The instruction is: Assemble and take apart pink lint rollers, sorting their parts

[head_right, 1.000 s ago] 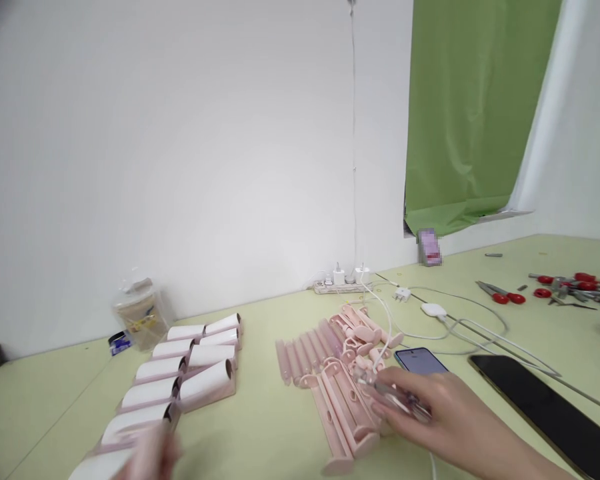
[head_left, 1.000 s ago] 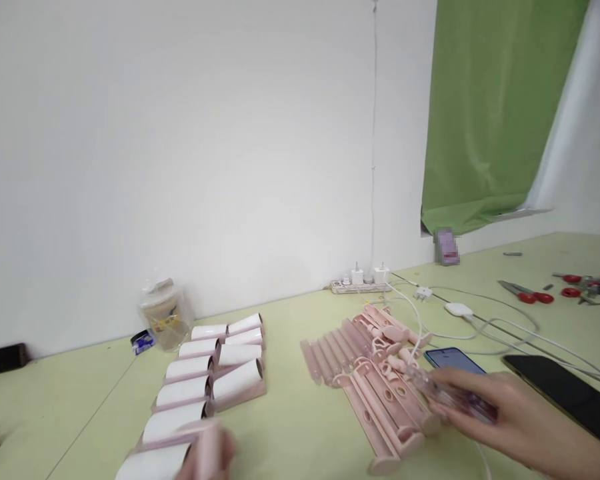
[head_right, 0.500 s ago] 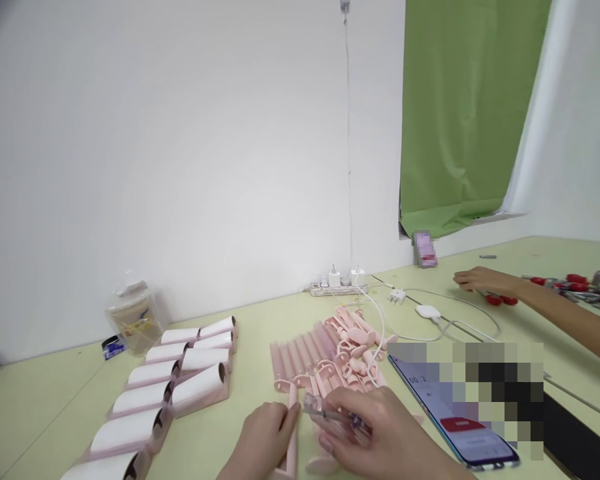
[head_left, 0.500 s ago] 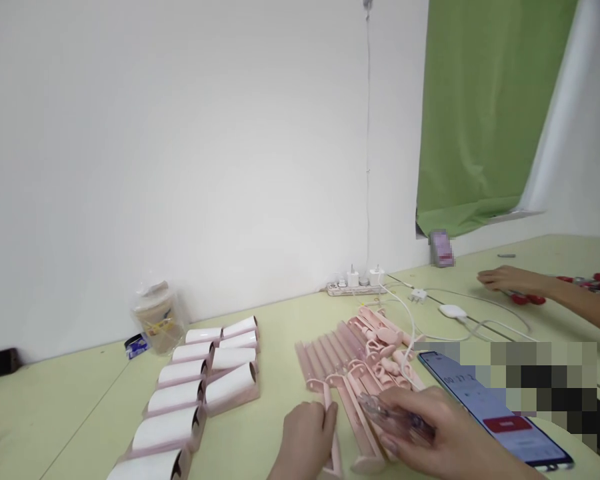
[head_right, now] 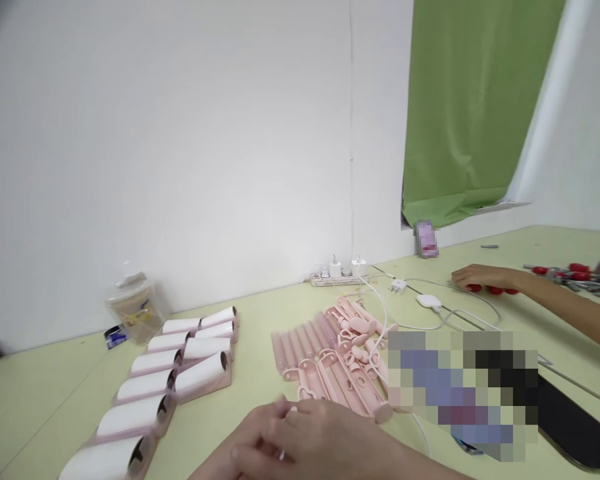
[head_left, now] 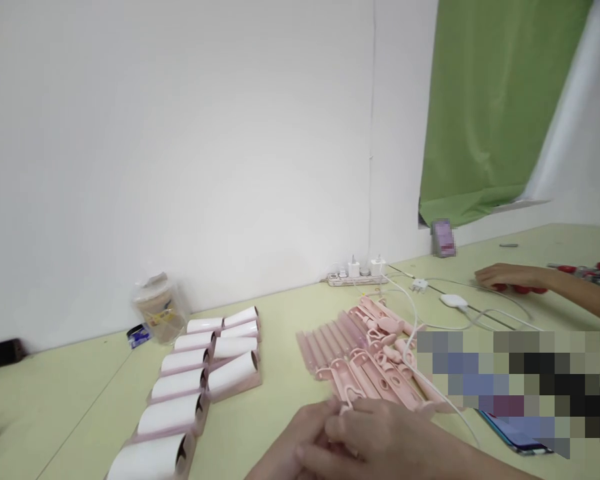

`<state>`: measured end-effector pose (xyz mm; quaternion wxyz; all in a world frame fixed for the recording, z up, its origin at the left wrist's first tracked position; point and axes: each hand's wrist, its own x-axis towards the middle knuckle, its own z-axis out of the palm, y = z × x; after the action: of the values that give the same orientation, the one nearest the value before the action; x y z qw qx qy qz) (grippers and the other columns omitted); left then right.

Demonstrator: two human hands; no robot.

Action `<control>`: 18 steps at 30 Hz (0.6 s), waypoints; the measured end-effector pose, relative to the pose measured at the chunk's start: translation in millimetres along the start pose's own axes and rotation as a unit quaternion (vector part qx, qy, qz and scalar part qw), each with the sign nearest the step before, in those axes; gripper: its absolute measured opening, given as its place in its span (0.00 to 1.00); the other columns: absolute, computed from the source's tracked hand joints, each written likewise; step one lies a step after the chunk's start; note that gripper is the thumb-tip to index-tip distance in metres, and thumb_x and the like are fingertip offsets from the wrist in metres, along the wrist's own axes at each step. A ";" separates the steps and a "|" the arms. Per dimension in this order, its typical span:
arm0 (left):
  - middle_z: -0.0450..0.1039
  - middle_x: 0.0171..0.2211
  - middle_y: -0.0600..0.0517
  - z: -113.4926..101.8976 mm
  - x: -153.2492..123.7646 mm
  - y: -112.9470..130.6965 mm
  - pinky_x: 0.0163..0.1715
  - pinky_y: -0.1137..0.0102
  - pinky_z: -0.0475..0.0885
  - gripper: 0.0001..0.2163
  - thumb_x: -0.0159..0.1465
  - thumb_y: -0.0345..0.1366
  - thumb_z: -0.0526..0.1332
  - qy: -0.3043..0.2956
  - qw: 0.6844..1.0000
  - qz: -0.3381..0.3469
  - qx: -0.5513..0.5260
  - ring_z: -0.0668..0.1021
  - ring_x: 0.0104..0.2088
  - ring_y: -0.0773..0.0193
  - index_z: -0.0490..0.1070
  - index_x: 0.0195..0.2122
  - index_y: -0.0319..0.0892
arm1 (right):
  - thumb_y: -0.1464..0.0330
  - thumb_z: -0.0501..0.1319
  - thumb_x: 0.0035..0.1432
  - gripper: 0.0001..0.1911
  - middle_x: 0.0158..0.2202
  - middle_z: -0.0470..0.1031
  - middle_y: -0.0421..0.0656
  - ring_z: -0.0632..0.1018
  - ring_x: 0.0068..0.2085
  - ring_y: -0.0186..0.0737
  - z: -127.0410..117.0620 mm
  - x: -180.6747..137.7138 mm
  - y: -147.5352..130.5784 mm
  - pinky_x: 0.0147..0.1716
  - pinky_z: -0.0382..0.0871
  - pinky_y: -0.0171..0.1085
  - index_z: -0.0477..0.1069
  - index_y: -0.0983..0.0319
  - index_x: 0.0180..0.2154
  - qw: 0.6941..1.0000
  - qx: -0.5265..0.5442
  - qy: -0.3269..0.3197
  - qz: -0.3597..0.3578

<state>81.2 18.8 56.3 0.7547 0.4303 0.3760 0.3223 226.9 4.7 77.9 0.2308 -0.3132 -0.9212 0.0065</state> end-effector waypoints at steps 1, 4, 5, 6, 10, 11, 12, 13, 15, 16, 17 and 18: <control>0.67 0.21 0.54 -1.5 -2.4 -3.6 0.22 0.76 0.65 0.15 0.52 0.48 0.59 0.006 1.000 0.007 -0.024 0.70 0.23 0.69 0.68 0.26 0.40 | 0.59 0.51 0.57 0.12 0.23 0.71 0.37 0.70 0.23 0.34 1.6 -0.7 1.2 0.21 0.57 0.31 0.69 0.55 0.33 1.000 0.012 0.000 0.000; 0.65 0.23 0.56 -13.3 -4.3 -15.7 0.13 0.78 0.60 0.16 0.50 0.50 0.59 0.043 0.996 0.026 -0.070 0.66 0.16 0.73 0.63 0.29 0.42 | 0.56 0.52 0.54 0.14 0.30 0.70 0.41 0.70 0.27 0.36 2.6 -6.8 12.3 0.22 0.57 0.32 0.66 0.58 0.37 0.999 0.050 0.012 0.010; 0.64 0.25 0.57 -18.1 -4.3 -18.6 0.10 0.79 0.58 0.17 0.51 0.52 0.57 0.062 0.995 0.044 -0.068 0.65 0.14 0.74 0.61 0.31 0.43 | 0.56 0.51 0.55 0.14 0.29 0.69 0.42 0.69 0.27 0.36 3.0 -8.6 16.1 0.23 0.57 0.32 0.65 0.59 0.35 0.996 0.080 0.010 0.042; 0.64 0.26 0.57 -22.5 -4.5 -20.6 0.08 0.79 0.57 0.18 0.52 0.53 0.56 0.082 0.993 0.069 -0.057 0.64 0.13 0.75 0.60 0.33 0.44 | 0.57 0.48 0.57 0.14 0.27 0.67 0.41 0.68 0.26 0.36 3.9 -9.8 18.9 0.23 0.57 0.32 0.64 0.60 0.31 0.989 0.115 0.004 0.089; 0.64 0.28 0.56 -29.7 -10.0 -21.8 0.07 0.79 0.55 0.20 0.55 0.54 0.52 0.121 0.978 0.167 0.043 0.62 0.13 0.76 0.58 0.40 0.45 | 0.56 0.43 0.60 0.19 0.21 0.62 0.36 0.66 0.25 0.33 13.5 -8.0 18.7 0.25 0.58 0.30 0.59 0.60 0.25 0.937 0.247 -0.065 0.238; 0.65 0.29 0.55 -29.0 -12.2 -21.8 0.10 0.78 0.57 0.20 0.55 0.54 0.52 0.126 0.972 0.187 0.072 0.63 0.14 0.75 0.59 0.41 0.44 | 0.55 0.43 0.60 0.20 0.21 0.62 0.36 0.67 0.26 0.34 16.2 -6.7 16.7 0.26 0.58 0.30 0.60 0.60 0.24 0.925 0.273 -0.078 0.254; 0.66 0.30 0.53 -27.8 -14.5 -22.3 0.13 0.77 0.59 0.20 0.56 0.53 0.52 0.132 0.964 0.203 0.106 0.64 0.16 0.74 0.59 0.42 0.44 | 0.54 0.43 0.60 0.21 0.22 0.62 0.36 0.67 0.27 0.34 18.5 -5.4 14.6 0.27 0.59 0.31 0.60 0.61 0.24 0.913 0.298 -0.090 0.264; 0.68 0.30 0.52 -26.4 -16.7 -23.2 0.16 0.76 0.62 0.20 0.56 0.52 0.52 0.141 0.955 0.216 0.144 0.65 0.18 0.73 0.60 0.43 0.43 | 0.54 0.43 0.60 0.22 0.22 0.62 0.37 0.67 0.28 0.34 20.1 -4.4 12.5 0.28 0.59 0.31 0.60 0.61 0.23 0.902 0.322 -0.098 0.271; 0.70 0.30 0.51 -24.0 -19.6 -26.4 0.24 0.73 0.65 0.19 0.58 0.50 0.51 0.166 0.928 0.236 0.236 0.68 0.23 0.69 0.60 0.45 0.43 | 0.53 0.43 0.59 0.23 0.21 0.60 0.36 0.65 0.26 0.33 21.3 -3.3 8.6 0.27 0.57 0.30 0.61 0.61 0.23 0.878 0.369 -0.101 0.289; 0.70 0.29 0.51 -23.2 -20.1 -28.6 0.27 0.72 0.65 0.19 0.58 0.49 0.51 0.183 0.909 0.242 0.286 0.68 0.25 0.67 0.60 0.46 0.43 | 0.53 0.44 0.58 0.22 0.20 0.58 0.35 0.63 0.25 0.31 20.9 -3.2 6.8 0.24 0.56 0.29 0.62 0.61 0.25 0.860 0.399 -0.101 0.300; 0.71 0.28 0.51 -22.8 -20.1 -31.1 0.28 0.71 0.65 0.19 0.58 0.48 0.52 0.198 0.889 0.245 0.333 0.69 0.26 0.66 0.59 0.46 0.43 | 0.53 0.46 0.58 0.20 0.20 0.56 0.34 0.60 0.23 0.30 20.0 -3.2 5.3 0.22 0.53 0.29 0.63 0.60 0.29 0.840 0.434 -0.098 0.310; 0.71 0.28 0.51 -22.7 -19.5 -33.8 0.29 0.70 0.65 0.19 0.58 0.47 0.52 0.208 0.870 0.247 0.373 0.69 0.26 0.65 0.58 0.47 0.43 | 0.53 0.49 0.57 0.17 0.20 0.54 0.33 0.58 0.22 0.29 18.7 -3.3 3.9 0.20 0.51 0.28 0.64 0.59 0.35 0.820 0.472 -0.089 0.312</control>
<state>57.6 -2.0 24.0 0.3379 0.6818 0.4981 0.4157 223.4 8.4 59.2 0.2526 -0.4343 -0.6749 0.5404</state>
